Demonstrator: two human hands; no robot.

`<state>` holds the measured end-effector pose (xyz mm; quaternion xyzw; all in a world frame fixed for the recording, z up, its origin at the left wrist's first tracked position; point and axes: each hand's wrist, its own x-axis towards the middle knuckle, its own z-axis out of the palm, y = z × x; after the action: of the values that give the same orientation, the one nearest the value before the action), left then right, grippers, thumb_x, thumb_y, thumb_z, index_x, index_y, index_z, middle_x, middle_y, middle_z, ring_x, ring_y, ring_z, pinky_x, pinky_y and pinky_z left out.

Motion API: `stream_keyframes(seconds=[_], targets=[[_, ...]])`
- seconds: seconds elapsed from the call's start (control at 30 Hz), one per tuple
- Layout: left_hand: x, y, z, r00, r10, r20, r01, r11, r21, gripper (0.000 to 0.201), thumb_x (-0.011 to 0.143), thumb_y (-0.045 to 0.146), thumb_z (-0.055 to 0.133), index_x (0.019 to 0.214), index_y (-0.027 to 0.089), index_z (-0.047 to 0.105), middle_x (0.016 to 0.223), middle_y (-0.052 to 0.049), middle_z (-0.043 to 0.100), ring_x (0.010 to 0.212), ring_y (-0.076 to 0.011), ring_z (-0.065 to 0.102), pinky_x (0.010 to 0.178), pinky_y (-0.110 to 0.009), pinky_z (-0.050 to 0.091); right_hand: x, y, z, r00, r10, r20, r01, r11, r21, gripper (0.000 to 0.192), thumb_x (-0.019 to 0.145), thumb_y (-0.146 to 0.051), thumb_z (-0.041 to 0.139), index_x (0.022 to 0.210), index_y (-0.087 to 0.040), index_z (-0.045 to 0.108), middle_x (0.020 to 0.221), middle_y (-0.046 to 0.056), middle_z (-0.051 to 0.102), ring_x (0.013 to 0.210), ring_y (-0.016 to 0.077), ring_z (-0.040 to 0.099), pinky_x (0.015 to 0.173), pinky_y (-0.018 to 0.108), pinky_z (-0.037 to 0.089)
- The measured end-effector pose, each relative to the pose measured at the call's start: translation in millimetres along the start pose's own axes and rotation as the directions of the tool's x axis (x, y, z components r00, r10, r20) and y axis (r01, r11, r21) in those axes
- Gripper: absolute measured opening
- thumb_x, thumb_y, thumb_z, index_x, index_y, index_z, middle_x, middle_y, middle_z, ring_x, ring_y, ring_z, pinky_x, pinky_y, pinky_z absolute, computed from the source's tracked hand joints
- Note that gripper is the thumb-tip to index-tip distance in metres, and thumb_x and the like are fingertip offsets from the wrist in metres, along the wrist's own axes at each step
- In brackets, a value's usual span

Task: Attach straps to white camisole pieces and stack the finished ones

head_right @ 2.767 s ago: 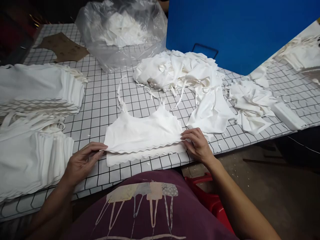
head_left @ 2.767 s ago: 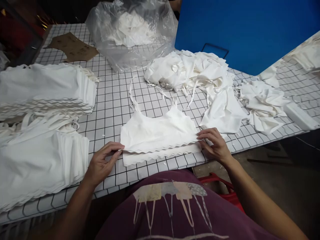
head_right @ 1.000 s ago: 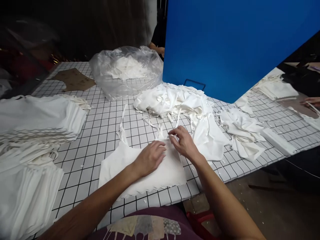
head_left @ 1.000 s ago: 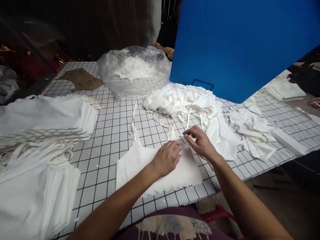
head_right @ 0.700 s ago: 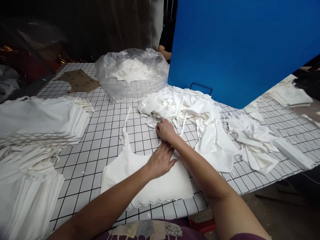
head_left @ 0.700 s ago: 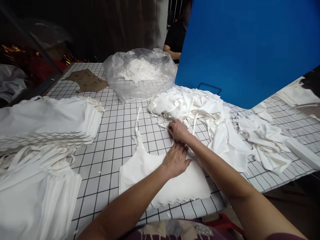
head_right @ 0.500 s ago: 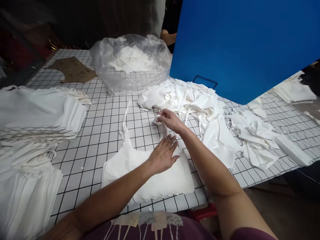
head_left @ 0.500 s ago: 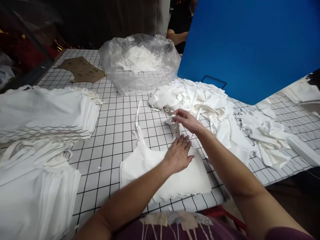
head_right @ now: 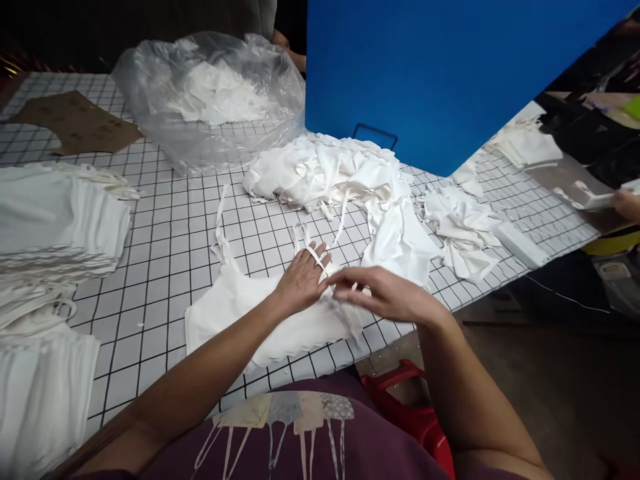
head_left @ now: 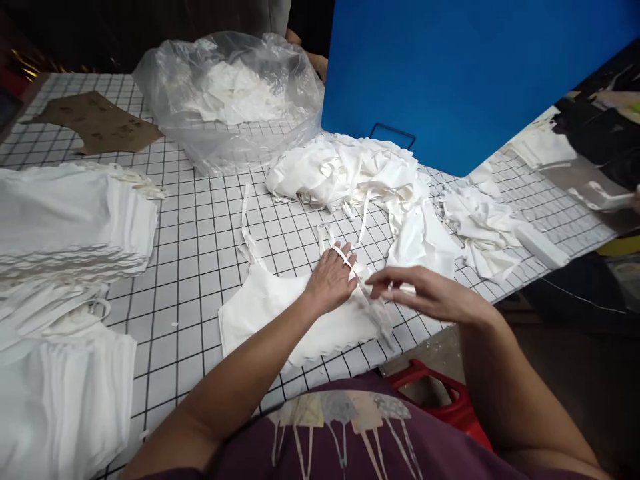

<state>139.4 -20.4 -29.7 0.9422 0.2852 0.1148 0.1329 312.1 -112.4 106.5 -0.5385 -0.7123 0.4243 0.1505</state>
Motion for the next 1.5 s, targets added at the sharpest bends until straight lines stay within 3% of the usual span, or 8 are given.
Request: stream_keyframes(seconds=[0.13,0.27,0.43,0.57,0.7,1.07,1.3,1.5], targets=[[-1.6,0.2,1.1,0.998,0.008,-0.057,-0.007,1.000,0.018,0.052,0.098,0.040,0.045,0.143,0.015,0.049,0.160,-0.011,0.033,0.151,-0.0319,0.021,0.123,-0.050,0.026,44.7,38.6,5.4,0.946,0.169,-0.277,-0.168,0.985,0.029,0.041,0.095,-0.054,0.049,0.090,-0.017,0.065,0.082,0.005,0.066,0.074,0.0172,0.059,0.067,0.029,0.043],[-0.9,0.2,-0.3,0.999,0.007,-0.048,-0.006,0.999,0.034,0.043,0.098,0.039,0.044,0.122,0.012,0.066,0.153,-0.013,0.045,0.151,-0.0324,0.023,0.123,-0.047,0.026,91.7,56.5,12.0,0.930,0.306,-0.206,-0.309,0.951,0.019,0.042,0.084,-0.057,0.064,0.068,-0.019,0.052,0.064,-0.001,0.057,0.060,0.0131,0.048,0.058,0.027,0.034],[0.9,0.5,-2.3,0.999,0.001,-0.037,-0.001,1.000,0.007,0.037,0.096,0.037,0.048,0.114,0.015,0.071,0.150,-0.012,0.049,0.150,-0.0332,0.024,0.123,-0.051,0.027,103.9,58.7,15.5,0.922,0.358,-0.145,-0.346,0.933,0.099,0.042,0.081,-0.050,0.069,0.063,-0.019,0.047,0.058,-0.004,0.050,0.056,0.0107,0.042,0.056,0.027,0.032],[1.9,0.1,-1.8,1.000,-0.008,-0.029,0.008,1.000,-0.015,0.043,0.096,0.040,0.048,0.129,0.018,0.064,0.160,-0.008,0.035,0.151,-0.0351,0.022,0.122,-0.053,0.027,96.4,62.7,16.9,0.939,0.332,-0.088,-0.294,0.910,0.293,0.037,0.078,-0.041,0.072,0.060,-0.018,0.048,0.057,-0.005,0.047,0.056,0.0100,0.042,0.056,0.026,0.032],[1.6,-1.5,0.3,1.000,-0.010,-0.024,0.010,1.000,0.001,0.050,0.096,0.042,0.049,0.140,0.020,0.054,0.161,-0.008,0.032,0.151,-0.0348,0.019,0.122,-0.052,0.026,73.3,62.5,15.1,0.989,0.151,0.006,-0.131,0.840,0.526,0.028,0.077,-0.041,0.073,0.071,-0.016,0.061,0.068,-0.002,0.057,0.065,0.0119,0.051,0.065,0.027,0.040],[1.5,-2.9,2.1,0.999,0.008,-0.036,-0.008,1.000,-0.006,0.049,0.099,0.045,0.043,0.143,0.024,0.051,0.161,-0.008,0.031,0.152,-0.0363,0.014,0.120,-0.055,0.023,-44.3,63.7,-3.7,0.997,-0.005,0.075,-0.027,0.908,0.418,0.041,0.085,-0.054,0.066,0.085,-0.016,0.079,0.072,0.004,0.061,0.071,0.0164,0.055,0.069,0.030,0.044],[-0.7,0.8,-3.5,1.000,0.010,-0.029,-0.011,0.999,-0.040,0.049,0.100,0.043,0.042,0.143,0.020,0.049,0.163,-0.011,0.027,0.150,-0.0394,0.017,0.120,-0.056,0.021,-53.0,58.0,7.8,0.997,0.075,-0.036,-0.053,0.911,0.409,0.040,0.073,-0.057,0.077,0.078,-0.017,0.081,0.078,0.008,0.064,0.074,0.0179,0.056,0.069,0.032,0.045],[3.1,0.3,-10.4,1.000,-0.009,0.027,0.011,0.998,-0.059,0.048,0.099,0.043,0.047,0.140,0.019,0.052,0.162,-0.013,0.029,0.150,-0.0395,0.018,0.119,-0.058,0.023,-39.6,55.4,-1.2,0.993,0.058,-0.101,0.000,0.867,0.499,0.029,0.083,-0.043,0.072,0.089,-0.016,0.078,0.078,0.005,0.064,0.069,0.0144,0.055,0.064,0.030,0.044]])
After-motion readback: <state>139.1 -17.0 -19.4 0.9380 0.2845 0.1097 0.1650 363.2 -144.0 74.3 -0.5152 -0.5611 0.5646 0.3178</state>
